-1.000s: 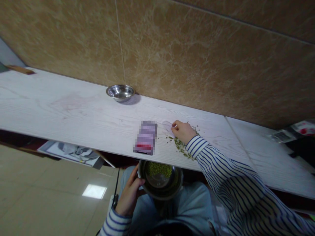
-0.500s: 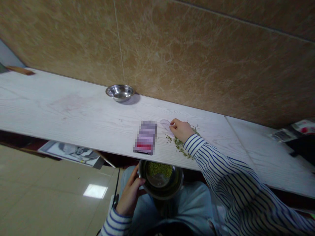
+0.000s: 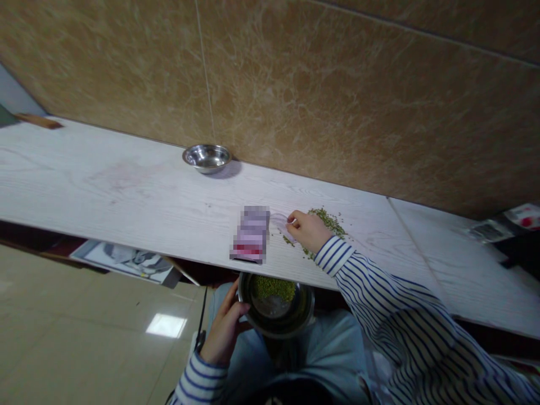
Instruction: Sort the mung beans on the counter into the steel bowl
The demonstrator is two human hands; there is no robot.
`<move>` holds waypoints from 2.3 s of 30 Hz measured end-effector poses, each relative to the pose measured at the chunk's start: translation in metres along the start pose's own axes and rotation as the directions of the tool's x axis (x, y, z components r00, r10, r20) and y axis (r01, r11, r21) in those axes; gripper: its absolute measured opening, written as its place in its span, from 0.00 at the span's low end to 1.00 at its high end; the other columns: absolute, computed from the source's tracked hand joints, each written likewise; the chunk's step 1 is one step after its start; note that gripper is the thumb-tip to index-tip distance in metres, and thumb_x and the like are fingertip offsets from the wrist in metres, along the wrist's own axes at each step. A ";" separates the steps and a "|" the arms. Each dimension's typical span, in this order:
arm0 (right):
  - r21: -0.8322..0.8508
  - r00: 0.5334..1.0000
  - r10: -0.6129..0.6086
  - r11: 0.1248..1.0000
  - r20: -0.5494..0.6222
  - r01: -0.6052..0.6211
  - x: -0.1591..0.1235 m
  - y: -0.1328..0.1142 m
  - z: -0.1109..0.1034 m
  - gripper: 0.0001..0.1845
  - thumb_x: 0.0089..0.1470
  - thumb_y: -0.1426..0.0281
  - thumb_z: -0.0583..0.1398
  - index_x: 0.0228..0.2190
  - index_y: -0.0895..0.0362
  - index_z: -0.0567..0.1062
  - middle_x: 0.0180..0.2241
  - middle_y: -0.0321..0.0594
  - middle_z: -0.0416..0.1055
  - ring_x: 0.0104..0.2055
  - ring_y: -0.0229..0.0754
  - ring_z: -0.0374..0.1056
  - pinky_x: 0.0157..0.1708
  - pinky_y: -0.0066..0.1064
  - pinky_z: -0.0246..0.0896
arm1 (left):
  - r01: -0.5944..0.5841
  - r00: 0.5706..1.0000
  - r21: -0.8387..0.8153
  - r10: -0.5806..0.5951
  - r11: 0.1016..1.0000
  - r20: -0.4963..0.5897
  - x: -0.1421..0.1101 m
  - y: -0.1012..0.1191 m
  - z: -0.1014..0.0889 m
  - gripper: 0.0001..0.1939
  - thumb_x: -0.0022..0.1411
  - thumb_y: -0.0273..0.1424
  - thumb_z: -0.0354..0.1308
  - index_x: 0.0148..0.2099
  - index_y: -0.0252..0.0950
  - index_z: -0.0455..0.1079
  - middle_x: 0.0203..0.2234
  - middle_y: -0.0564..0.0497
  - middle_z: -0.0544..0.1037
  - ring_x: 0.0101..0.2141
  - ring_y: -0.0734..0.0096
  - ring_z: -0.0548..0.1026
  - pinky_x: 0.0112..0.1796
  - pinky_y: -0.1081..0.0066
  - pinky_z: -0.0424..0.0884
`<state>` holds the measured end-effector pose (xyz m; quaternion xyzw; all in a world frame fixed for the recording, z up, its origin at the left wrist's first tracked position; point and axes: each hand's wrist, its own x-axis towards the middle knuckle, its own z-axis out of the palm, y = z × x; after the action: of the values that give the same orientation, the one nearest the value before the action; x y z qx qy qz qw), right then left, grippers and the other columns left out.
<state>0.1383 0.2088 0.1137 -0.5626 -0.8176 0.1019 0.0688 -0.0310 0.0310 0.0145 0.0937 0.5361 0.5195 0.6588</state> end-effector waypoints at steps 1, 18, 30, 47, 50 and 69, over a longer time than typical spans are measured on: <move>0.001 1.000 0.000 1.000 0.004 0.000 -0.002 -0.001 0.000 0.09 0.56 0.67 0.54 0.37 0.55 0.72 0.30 0.36 0.77 0.32 0.38 0.71 0.31 0.26 0.57 | 0.001 1.000 0.002 -0.001 1.000 -0.001 0.000 0.000 0.000 0.36 0.45 0.27 0.57 0.60 0.44 0.62 0.48 0.47 0.74 0.39 0.62 0.74 0.33 0.64 0.73; -0.062 0.994 -0.085 0.994 0.069 0.090 -0.018 -0.002 -0.010 0.11 0.57 0.65 0.53 0.39 0.52 0.74 0.32 0.35 0.77 0.35 0.40 0.71 0.32 0.27 0.57 | -0.013 1.000 -0.002 0.013 1.000 0.008 0.002 0.001 -0.003 0.39 0.45 0.27 0.57 0.62 0.45 0.60 0.47 0.47 0.74 0.38 0.63 0.74 0.31 0.66 0.72; -0.272 0.988 -0.097 0.954 0.124 0.128 -0.027 -0.004 -0.018 0.15 0.61 0.61 0.50 0.43 0.47 0.73 0.34 0.39 0.77 0.36 0.44 0.71 0.31 0.30 0.55 | -0.007 1.000 0.013 0.007 1.000 0.031 0.002 0.002 -0.006 0.39 0.46 0.27 0.57 0.62 0.45 0.59 0.45 0.48 0.74 0.36 0.65 0.73 0.32 0.66 0.72; -0.391 0.967 -0.191 0.887 0.171 0.244 -0.036 -0.008 -0.028 0.19 0.63 0.62 0.44 0.42 0.50 0.72 0.33 0.40 0.77 0.34 0.43 0.72 0.31 0.30 0.52 | -0.032 0.999 0.019 0.032 0.999 0.014 -0.001 0.002 -0.006 0.37 0.43 0.28 0.58 0.60 0.43 0.62 0.42 0.49 0.75 0.36 0.65 0.72 0.27 0.70 0.70; -0.404 0.965 -0.202 0.879 0.165 0.253 -0.035 -0.010 -0.027 0.19 0.63 0.62 0.44 0.42 0.51 0.72 0.32 0.41 0.77 0.34 0.43 0.72 0.31 0.30 0.52 | -0.032 0.999 0.021 0.032 0.999 0.011 -0.001 0.002 -0.006 0.37 0.44 0.28 0.58 0.60 0.43 0.62 0.42 0.49 0.76 0.35 0.65 0.73 0.27 0.70 0.70; -0.353 0.939 -0.283 0.873 0.196 0.337 -0.027 -0.007 -0.018 0.16 0.63 0.63 0.46 0.42 0.51 0.72 0.32 0.40 0.77 0.33 0.40 0.71 0.32 0.30 0.49 | -0.021 1.000 0.025 0.021 0.999 -0.007 -0.001 0.004 -0.009 0.37 0.43 0.27 0.57 0.60 0.43 0.62 0.41 0.50 0.75 0.35 0.66 0.72 0.30 0.67 0.72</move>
<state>0.1452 0.1830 0.1328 -0.4180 -0.9040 -0.0327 -0.0833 -0.0400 0.0284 0.0140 0.1054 0.5439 0.5202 0.6500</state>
